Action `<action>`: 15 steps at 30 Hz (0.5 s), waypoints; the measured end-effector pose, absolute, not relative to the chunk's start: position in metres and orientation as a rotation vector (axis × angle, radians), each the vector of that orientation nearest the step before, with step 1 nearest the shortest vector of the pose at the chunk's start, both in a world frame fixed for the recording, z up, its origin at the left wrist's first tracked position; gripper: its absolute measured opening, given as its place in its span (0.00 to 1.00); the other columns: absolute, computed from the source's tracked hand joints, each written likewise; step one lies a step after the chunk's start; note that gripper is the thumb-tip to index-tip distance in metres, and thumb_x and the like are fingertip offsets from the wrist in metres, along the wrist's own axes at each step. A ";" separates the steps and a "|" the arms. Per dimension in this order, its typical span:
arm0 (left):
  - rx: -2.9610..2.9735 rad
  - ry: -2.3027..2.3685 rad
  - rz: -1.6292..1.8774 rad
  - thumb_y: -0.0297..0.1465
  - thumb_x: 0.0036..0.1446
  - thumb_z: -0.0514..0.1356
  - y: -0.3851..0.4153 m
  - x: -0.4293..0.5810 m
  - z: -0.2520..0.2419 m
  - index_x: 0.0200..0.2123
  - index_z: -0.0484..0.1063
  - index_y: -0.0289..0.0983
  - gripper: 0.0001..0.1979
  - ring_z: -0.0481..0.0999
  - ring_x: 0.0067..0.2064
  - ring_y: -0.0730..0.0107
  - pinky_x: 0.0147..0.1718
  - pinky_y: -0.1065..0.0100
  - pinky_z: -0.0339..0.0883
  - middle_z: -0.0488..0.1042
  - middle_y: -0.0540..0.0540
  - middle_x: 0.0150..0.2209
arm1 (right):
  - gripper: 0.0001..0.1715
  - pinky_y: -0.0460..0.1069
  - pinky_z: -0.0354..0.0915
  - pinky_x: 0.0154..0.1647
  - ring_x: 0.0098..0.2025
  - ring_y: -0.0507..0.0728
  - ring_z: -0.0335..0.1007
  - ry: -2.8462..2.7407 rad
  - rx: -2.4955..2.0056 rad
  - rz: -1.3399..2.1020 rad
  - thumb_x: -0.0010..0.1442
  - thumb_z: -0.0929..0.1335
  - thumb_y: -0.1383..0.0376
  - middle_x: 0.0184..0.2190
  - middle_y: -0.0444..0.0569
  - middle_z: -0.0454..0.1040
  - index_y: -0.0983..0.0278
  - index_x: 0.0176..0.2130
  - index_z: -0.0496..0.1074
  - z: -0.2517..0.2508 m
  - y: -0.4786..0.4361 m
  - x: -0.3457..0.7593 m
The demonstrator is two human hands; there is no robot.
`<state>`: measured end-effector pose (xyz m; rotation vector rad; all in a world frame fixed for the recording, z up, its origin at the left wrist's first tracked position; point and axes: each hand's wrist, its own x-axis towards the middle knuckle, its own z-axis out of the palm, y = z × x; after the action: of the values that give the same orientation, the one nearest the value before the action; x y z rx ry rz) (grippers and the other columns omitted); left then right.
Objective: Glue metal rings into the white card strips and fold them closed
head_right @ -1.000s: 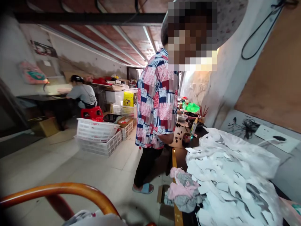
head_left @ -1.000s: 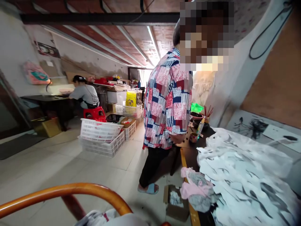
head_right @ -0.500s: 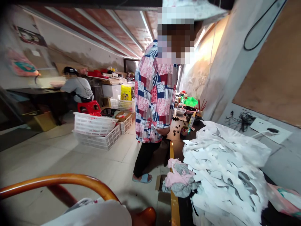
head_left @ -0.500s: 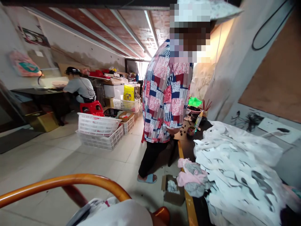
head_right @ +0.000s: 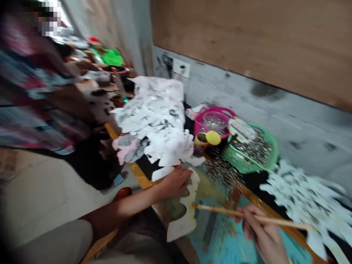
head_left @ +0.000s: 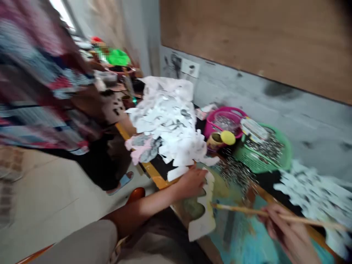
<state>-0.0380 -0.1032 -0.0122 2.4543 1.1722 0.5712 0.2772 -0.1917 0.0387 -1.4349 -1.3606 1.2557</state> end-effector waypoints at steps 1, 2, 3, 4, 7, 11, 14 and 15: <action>2.456 1.160 0.575 0.27 0.58 0.55 -0.103 -0.039 -0.014 0.54 0.63 0.34 0.19 0.74 0.51 0.53 0.60 0.49 0.56 0.74 0.36 0.48 | 0.19 0.44 0.56 0.17 0.16 0.47 0.56 -1.300 -1.431 1.248 0.64 0.68 0.51 0.21 0.44 0.71 0.65 0.36 0.72 0.033 -0.197 0.279; 2.452 1.157 0.584 0.27 0.59 0.55 -0.103 -0.039 -0.016 0.55 0.62 0.34 0.20 0.73 0.52 0.53 0.61 0.49 0.55 0.73 0.36 0.49 | 0.18 0.44 0.52 0.16 0.14 0.45 0.52 -1.254 -1.434 1.257 0.63 0.69 0.52 0.22 0.45 0.72 0.65 0.36 0.72 0.029 -0.198 0.279; 2.453 1.152 0.598 0.27 0.59 0.55 -0.102 -0.039 -0.019 0.56 0.60 0.34 0.21 0.72 0.54 0.53 0.61 0.48 0.54 0.72 0.36 0.51 | 0.17 0.43 0.49 0.15 0.14 0.44 0.51 -1.223 -1.425 1.273 0.63 0.69 0.52 0.24 0.47 0.74 0.65 0.36 0.72 0.025 -0.198 0.278; 2.455 1.159 0.615 0.27 0.59 0.55 -0.102 -0.039 -0.021 0.56 0.59 0.35 0.21 0.72 0.54 0.53 0.62 0.47 0.54 0.72 0.36 0.52 | 0.17 0.43 0.46 0.14 0.14 0.44 0.51 -1.203 -1.409 1.288 0.62 0.70 0.52 0.26 0.48 0.75 0.65 0.35 0.72 0.023 -0.197 0.276; 2.485 1.156 0.626 0.27 0.59 0.54 -0.100 -0.038 -0.027 0.57 0.58 0.37 0.22 0.71 0.55 0.52 0.61 0.46 0.54 0.72 0.38 0.52 | 0.18 0.43 0.46 0.15 0.15 0.46 0.54 -1.157 -1.382 1.302 0.59 0.71 0.51 0.23 0.48 0.74 0.65 0.32 0.72 0.021 -0.195 0.270; 2.515 1.164 0.617 0.29 0.61 0.53 -0.098 -0.035 -0.030 0.57 0.58 0.37 0.20 0.71 0.55 0.51 0.61 0.45 0.55 0.73 0.38 0.51 | 0.19 0.44 0.51 0.16 0.16 0.49 0.59 -1.144 -1.347 1.422 0.56 0.72 0.52 0.19 0.48 0.74 0.66 0.29 0.73 0.022 -0.202 0.269; 2.513 1.157 0.600 0.29 0.61 0.53 -0.096 -0.034 -0.029 0.56 0.58 0.37 0.20 0.71 0.55 0.52 0.62 0.45 0.54 0.74 0.39 0.51 | 0.18 0.44 0.56 0.18 0.17 0.50 0.62 -1.033 -1.324 1.401 0.56 0.73 0.53 0.18 0.47 0.73 0.66 0.29 0.73 0.019 -0.207 0.270; 2.508 1.155 0.603 0.29 0.61 0.53 -0.096 -0.034 -0.028 0.57 0.57 0.37 0.20 0.72 0.55 0.53 0.63 0.45 0.54 0.73 0.39 0.50 | 0.17 0.44 0.57 0.18 0.18 0.50 0.63 -0.992 -1.333 1.368 0.56 0.72 0.53 0.18 0.47 0.73 0.65 0.29 0.73 0.018 -0.207 0.269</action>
<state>-0.0338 -0.0960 -0.0282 2.5080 1.1551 0.6026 0.2694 -0.2071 0.0180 -1.3331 -0.9918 1.3679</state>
